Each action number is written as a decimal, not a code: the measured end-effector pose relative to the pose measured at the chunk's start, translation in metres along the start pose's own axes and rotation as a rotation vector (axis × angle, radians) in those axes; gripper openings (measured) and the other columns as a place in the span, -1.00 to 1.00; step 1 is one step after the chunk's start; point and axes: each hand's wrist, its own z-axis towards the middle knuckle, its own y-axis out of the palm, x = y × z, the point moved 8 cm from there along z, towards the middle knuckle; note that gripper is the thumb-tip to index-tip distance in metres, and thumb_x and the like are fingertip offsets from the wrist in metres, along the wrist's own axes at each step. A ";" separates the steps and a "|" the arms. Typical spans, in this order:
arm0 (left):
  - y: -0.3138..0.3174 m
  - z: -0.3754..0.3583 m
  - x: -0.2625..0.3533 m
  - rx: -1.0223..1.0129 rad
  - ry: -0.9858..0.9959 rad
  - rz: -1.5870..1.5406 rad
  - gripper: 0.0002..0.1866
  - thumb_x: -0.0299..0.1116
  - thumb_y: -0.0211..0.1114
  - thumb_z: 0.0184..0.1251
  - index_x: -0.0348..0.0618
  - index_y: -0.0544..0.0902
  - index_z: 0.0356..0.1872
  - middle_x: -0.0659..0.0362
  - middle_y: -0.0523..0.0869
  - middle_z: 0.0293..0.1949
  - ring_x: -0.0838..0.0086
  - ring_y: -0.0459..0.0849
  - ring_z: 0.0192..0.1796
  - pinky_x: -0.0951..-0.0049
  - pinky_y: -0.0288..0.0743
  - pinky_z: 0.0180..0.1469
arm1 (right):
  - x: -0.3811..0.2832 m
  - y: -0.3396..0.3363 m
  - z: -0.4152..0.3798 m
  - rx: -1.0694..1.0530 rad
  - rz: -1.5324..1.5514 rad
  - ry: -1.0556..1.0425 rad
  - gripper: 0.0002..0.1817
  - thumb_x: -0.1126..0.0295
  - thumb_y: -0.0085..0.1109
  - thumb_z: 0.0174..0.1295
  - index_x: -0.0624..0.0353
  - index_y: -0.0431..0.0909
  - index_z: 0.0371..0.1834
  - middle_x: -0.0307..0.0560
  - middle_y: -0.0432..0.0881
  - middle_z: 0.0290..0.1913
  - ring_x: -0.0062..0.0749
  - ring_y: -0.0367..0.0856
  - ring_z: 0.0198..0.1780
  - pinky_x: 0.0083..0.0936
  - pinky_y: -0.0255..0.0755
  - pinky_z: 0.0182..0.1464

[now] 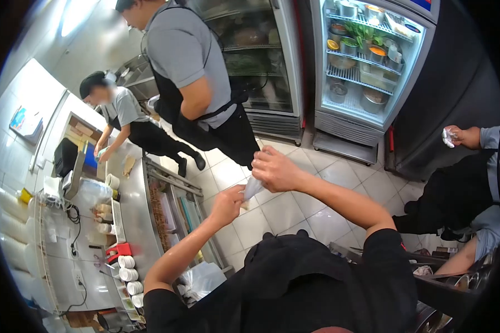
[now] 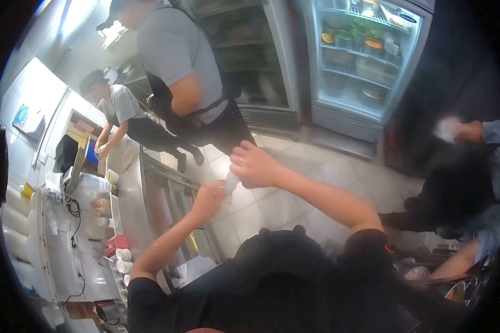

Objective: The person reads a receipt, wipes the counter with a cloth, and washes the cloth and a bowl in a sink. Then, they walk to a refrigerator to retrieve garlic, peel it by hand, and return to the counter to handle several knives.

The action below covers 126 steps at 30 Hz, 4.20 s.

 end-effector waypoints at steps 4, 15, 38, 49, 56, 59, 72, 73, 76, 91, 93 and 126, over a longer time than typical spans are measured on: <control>0.031 0.021 0.026 0.049 -0.531 -1.703 -0.87 -0.65 0.05 0.17 -0.23 0.55 -0.36 0.17 0.57 -0.23 0.60 0.37 -0.61 0.64 0.35 -0.54 | 0.046 -0.043 -0.015 0.453 0.008 0.208 -0.87 0.37 0.14 -0.23 0.09 0.45 -0.56 -0.16 0.53 -0.33 -0.20 0.47 -0.23 -0.27 0.25 -0.14; 0.189 -0.004 -0.080 -0.285 -0.506 -1.084 -0.85 -0.67 0.13 0.14 -0.33 0.55 -0.26 0.08 0.64 -0.25 0.62 0.52 -0.48 0.67 0.32 -0.57 | -0.086 0.123 -0.139 -0.142 0.094 1.349 -0.72 0.19 -0.07 0.22 0.12 0.55 -0.43 0.07 0.61 -0.45 -0.09 0.62 -0.37 -0.18 0.43 -0.35; 0.227 -0.312 0.135 -1.451 1.226 -0.395 -0.38 -0.02 0.35 -0.03 -0.27 0.48 -0.01 -0.06 0.49 0.04 0.04 0.36 0.15 0.23 0.29 0.15 | -0.456 0.078 -0.237 0.336 -0.375 2.379 -0.78 0.25 0.12 -0.02 0.18 0.56 -0.43 0.06 0.60 -0.38 -0.04 0.59 -0.33 -0.14 0.45 -0.29; 0.295 -0.566 0.231 -1.839 1.756 0.291 -0.45 0.01 0.20 0.11 -0.23 0.53 0.00 -0.04 0.49 0.03 0.05 0.23 0.20 0.04 0.19 0.11 | -0.720 0.072 -0.317 0.913 -0.101 2.372 -0.81 0.33 0.20 -0.06 0.26 0.56 -0.58 0.01 0.58 -0.66 -0.39 0.56 -0.66 -0.47 0.44 -0.56; 0.309 -0.681 0.270 -1.864 2.179 0.378 -0.32 0.13 0.09 0.18 -0.31 0.42 0.08 -0.15 0.34 0.15 -0.01 0.22 0.23 -0.02 0.10 0.21 | -0.847 0.139 -0.377 1.233 0.080 2.879 -0.61 0.13 0.28 -0.26 0.30 0.62 -0.56 0.16 0.59 -0.59 -0.13 0.59 -0.54 -0.24 0.46 -0.41; 0.321 -0.710 0.295 -2.062 2.004 0.325 -0.37 0.19 0.10 0.15 -0.22 0.52 -0.03 0.02 0.52 -0.04 0.07 0.25 0.19 -0.05 0.11 0.14 | -0.893 0.158 -0.397 1.325 0.194 2.952 -0.63 0.12 0.28 -0.22 0.27 0.64 -0.56 0.03 0.61 -0.62 -0.26 0.59 -0.58 -0.36 0.48 -0.45; 0.505 -0.829 0.441 -2.421 -0.375 -0.360 -0.53 -0.48 0.08 0.28 -0.30 0.23 0.21 0.15 0.58 -0.25 0.43 0.58 -0.16 0.31 0.46 -0.01 | -1.034 -0.002 -0.515 1.579 -0.408 2.996 -0.63 0.08 0.25 -0.04 0.15 0.57 -0.33 -0.03 0.59 -0.52 -0.24 0.58 -0.41 -0.34 0.44 -0.28; 0.507 -0.829 0.475 -2.351 -0.259 -0.454 -0.54 -0.55 0.13 0.21 -0.32 0.28 0.15 0.16 0.60 -0.33 0.48 0.59 -0.24 0.45 0.47 -0.12 | -1.036 -0.023 -0.532 1.856 -0.627 2.566 -0.64 0.16 0.24 0.01 0.15 0.51 -0.20 -0.07 0.60 -0.45 -0.26 0.58 -0.38 -0.33 0.45 -0.24; 0.510 -0.829 0.562 -2.237 -0.079 -0.605 -0.62 -0.68 0.20 0.09 -0.36 0.40 -0.02 0.12 0.64 -0.37 0.50 0.63 -0.33 0.57 0.52 -0.22 | -1.044 -0.065 -0.576 2.377 -0.295 1.759 -0.54 0.38 0.22 0.11 0.17 0.32 0.07 -0.20 0.59 -0.28 -0.37 0.58 -0.29 -0.38 0.47 -0.16; 0.516 -0.787 0.806 -1.850 0.711 -0.621 -0.78 -0.68 0.20 0.07 -0.30 0.52 -0.21 0.22 0.61 -0.40 0.63 0.57 -0.34 0.68 0.45 -0.23 | -1.102 -0.306 -0.707 0.697 -0.803 2.269 -0.82 0.31 0.24 -0.08 0.06 0.55 -0.39 -0.10 0.54 -0.44 -0.12 0.58 -0.41 -0.28 0.44 -0.40; 0.502 -0.774 0.830 -1.723 0.742 -0.662 -0.77 -0.66 0.19 0.09 -0.30 0.51 -0.18 0.21 0.63 -0.39 0.63 0.58 -0.33 0.66 0.45 -0.23 | -1.100 -0.341 -0.717 0.577 -0.777 2.199 -0.83 0.26 0.23 -0.04 0.08 0.55 -0.44 -0.07 0.55 -0.44 -0.11 0.57 -0.40 -0.25 0.43 -0.40; 0.443 -0.575 0.659 -0.837 0.378 -0.751 -0.83 -0.43 0.14 0.24 -0.35 0.56 -0.25 0.15 0.64 -0.36 0.53 0.60 -0.28 0.55 0.43 -0.15 | -0.970 -0.824 -0.689 -0.766 -1.914 1.687 -0.56 0.52 0.08 0.03 0.00 0.35 0.04 -0.05 0.38 0.06 -0.19 0.53 -0.08 -0.36 0.51 -0.25</control>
